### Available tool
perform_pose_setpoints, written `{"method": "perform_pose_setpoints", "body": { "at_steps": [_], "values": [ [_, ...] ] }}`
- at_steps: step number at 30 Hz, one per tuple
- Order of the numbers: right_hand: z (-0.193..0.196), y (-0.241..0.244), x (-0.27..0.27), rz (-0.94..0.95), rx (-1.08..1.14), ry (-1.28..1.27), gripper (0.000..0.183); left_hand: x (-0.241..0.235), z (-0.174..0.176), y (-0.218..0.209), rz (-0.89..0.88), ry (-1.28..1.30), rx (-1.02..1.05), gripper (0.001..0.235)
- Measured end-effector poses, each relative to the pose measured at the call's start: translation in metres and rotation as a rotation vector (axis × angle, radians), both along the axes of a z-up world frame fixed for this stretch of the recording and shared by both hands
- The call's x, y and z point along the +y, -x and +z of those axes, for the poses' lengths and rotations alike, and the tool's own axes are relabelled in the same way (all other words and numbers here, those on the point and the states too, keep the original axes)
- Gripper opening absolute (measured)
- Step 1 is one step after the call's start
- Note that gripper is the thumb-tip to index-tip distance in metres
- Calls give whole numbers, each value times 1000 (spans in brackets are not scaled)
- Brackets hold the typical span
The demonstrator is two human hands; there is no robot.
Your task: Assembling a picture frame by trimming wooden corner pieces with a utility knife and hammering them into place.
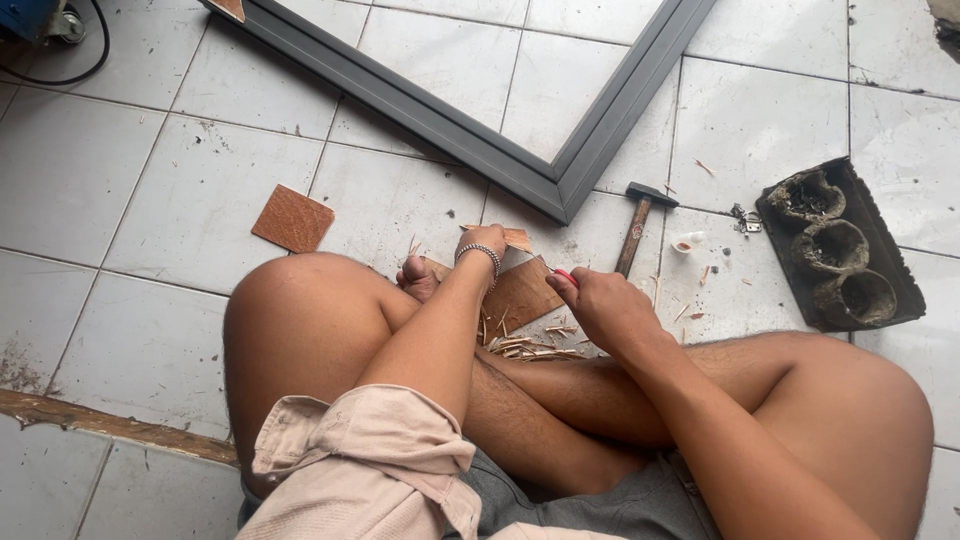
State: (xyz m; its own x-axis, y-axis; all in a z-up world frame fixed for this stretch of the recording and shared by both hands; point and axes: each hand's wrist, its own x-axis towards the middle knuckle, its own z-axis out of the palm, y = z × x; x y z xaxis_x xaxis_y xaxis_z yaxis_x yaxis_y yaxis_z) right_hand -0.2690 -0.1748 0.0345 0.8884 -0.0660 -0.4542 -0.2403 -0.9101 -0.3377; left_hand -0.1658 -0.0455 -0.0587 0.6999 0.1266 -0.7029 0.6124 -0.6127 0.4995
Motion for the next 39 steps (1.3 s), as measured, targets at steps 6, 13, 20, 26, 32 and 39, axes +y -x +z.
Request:
{"method": "perform_pose_setpoints", "body": {
  "at_steps": [6,13,20,26,32,39],
  "values": [
    [-13,-4,2,-3,-40,33,55,-2,24,9,6,1,5,56],
    [-5,-7,5,10,-19,47,56,-1,13,3,44,20,-9,55],
    [2,-10,13,15,-6,57,55,0,16,5,-4,-11,12,55],
    [-8,-18,12,18,-1,87,56,-4,25,4,50,30,11,53],
    [1,-18,15,-5,19,71,57,3,6,3,169,65,-3,48],
    [-3,-29,15,1,60,52,58,3,19,3,176,101,25,52]
  ]
}}
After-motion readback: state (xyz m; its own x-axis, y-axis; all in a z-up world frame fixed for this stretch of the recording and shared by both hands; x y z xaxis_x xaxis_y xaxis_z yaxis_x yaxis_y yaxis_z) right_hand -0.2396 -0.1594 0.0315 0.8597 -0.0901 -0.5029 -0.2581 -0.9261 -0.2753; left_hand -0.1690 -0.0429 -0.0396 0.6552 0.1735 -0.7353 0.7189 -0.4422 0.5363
